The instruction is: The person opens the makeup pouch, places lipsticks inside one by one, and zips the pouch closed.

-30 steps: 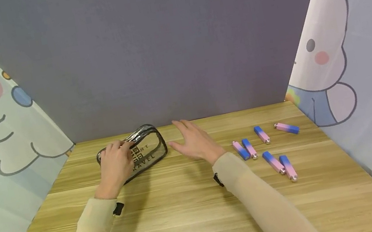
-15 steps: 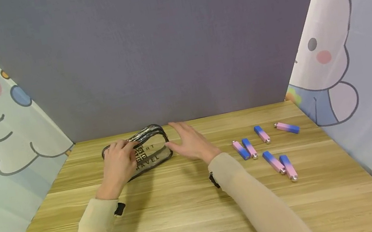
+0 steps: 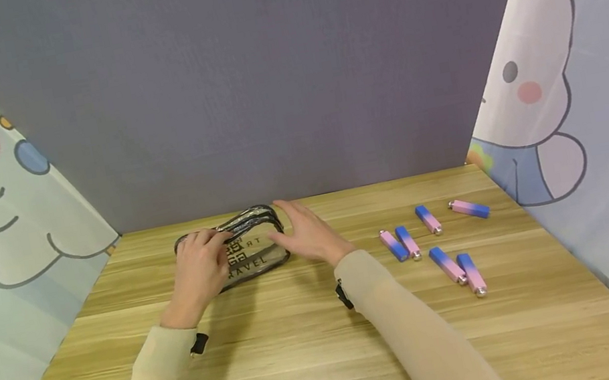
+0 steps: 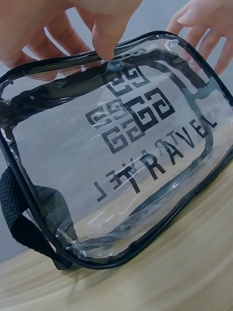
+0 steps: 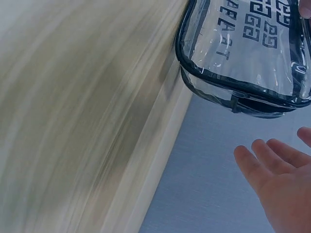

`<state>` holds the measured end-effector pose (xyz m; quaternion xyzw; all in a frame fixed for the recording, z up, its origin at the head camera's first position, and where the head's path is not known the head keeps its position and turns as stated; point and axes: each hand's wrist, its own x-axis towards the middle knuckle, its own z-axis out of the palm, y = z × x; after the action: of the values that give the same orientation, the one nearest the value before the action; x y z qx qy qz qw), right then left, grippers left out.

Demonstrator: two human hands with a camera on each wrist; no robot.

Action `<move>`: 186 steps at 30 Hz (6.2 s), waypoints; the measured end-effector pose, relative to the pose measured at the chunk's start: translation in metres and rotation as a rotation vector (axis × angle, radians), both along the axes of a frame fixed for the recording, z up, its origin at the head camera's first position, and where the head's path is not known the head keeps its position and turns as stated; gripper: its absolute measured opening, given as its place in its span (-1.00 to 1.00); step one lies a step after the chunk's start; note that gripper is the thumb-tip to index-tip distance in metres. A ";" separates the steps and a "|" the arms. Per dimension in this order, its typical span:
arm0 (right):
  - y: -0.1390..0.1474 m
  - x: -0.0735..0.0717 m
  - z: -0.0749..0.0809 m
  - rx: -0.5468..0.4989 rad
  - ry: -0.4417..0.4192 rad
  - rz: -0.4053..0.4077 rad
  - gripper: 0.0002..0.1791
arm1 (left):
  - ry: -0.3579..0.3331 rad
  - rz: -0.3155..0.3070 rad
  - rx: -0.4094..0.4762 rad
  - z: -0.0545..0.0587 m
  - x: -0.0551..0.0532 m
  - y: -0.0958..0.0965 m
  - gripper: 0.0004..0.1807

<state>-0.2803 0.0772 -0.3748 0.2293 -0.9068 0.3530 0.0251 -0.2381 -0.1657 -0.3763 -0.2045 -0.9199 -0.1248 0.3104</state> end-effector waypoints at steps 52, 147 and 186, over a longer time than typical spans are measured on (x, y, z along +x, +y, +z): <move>0.014 0.011 -0.002 -0.128 0.271 -0.127 -0.67 | 0.023 -0.141 0.033 -0.004 -0.007 0.038 -0.72; 0.034 0.043 0.016 0.182 0.633 -0.038 -0.86 | 0.016 -0.212 0.157 -0.004 0.007 0.044 -0.80; -0.007 0.040 0.017 0.280 0.581 0.033 -0.89 | -0.256 -0.173 0.549 -0.006 0.007 0.021 -0.87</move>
<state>-0.2399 0.0699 -0.3576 0.3363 -0.8976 0.1451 0.2453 -0.2315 -0.1446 -0.3822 -0.1731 -0.8626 -0.4192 0.2241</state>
